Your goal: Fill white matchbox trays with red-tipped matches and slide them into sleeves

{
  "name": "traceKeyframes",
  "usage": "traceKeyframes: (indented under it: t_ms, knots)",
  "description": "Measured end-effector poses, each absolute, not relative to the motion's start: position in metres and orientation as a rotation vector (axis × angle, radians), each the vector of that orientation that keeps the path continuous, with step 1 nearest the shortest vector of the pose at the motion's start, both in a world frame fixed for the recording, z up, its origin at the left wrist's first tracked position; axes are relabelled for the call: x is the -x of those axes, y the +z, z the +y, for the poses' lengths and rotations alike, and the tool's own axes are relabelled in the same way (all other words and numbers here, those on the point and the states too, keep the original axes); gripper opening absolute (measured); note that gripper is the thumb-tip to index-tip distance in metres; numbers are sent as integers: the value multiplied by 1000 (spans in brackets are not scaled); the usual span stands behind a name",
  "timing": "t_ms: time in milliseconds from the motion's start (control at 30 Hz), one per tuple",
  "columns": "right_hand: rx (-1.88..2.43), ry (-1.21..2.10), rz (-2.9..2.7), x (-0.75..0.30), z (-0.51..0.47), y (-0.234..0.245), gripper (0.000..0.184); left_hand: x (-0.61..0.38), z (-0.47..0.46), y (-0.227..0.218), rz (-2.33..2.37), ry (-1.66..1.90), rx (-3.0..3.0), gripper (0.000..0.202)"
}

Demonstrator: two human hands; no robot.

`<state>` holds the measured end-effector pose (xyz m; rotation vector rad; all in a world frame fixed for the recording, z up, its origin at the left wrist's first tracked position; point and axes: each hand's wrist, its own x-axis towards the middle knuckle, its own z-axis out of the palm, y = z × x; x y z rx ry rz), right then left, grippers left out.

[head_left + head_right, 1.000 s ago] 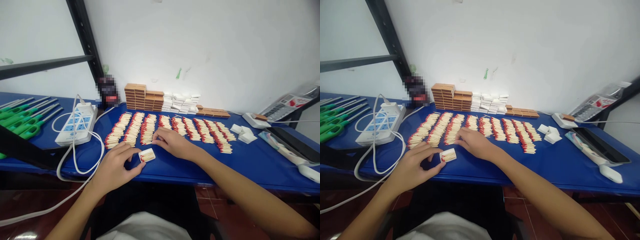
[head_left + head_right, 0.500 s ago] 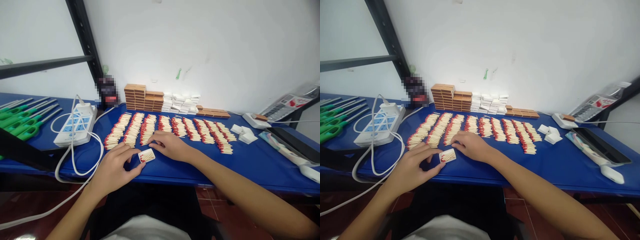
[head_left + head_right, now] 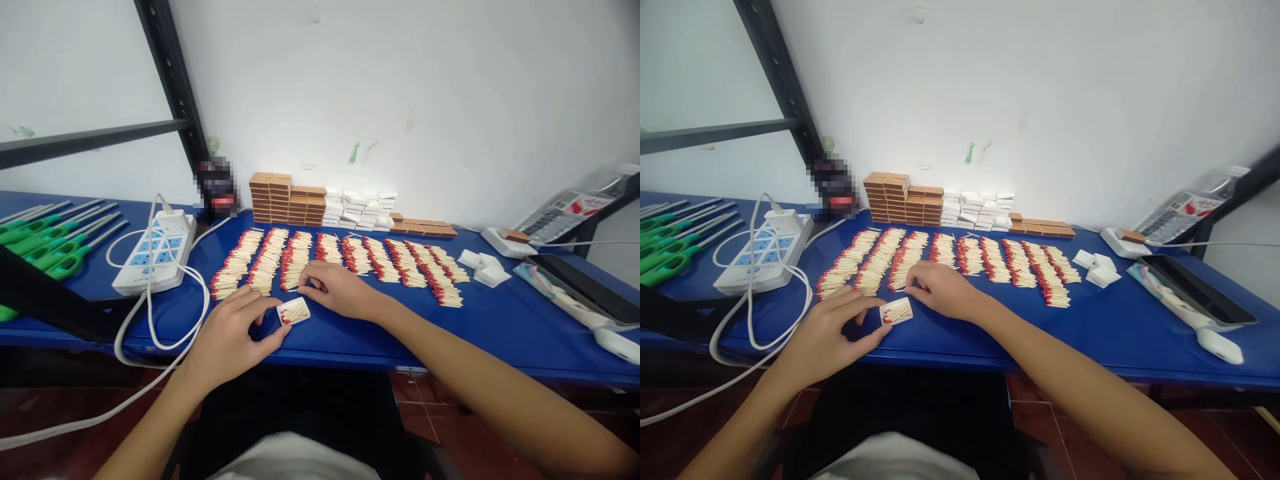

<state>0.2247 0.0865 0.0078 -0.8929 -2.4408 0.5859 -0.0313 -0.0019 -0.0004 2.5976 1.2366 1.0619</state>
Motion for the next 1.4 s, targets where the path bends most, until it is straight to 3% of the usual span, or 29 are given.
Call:
traceKeyframes:
  t_ms: [1067, 1400]
  knots:
    - [1052, 591, -2546, -234, 85, 20, 15, 30, -1, -2, 1218, 1073, -2603, 16]
    - [858, 859, -2497, -230, 70, 31, 19, 31, -1, -1, 1229, 1071, -2620, 15]
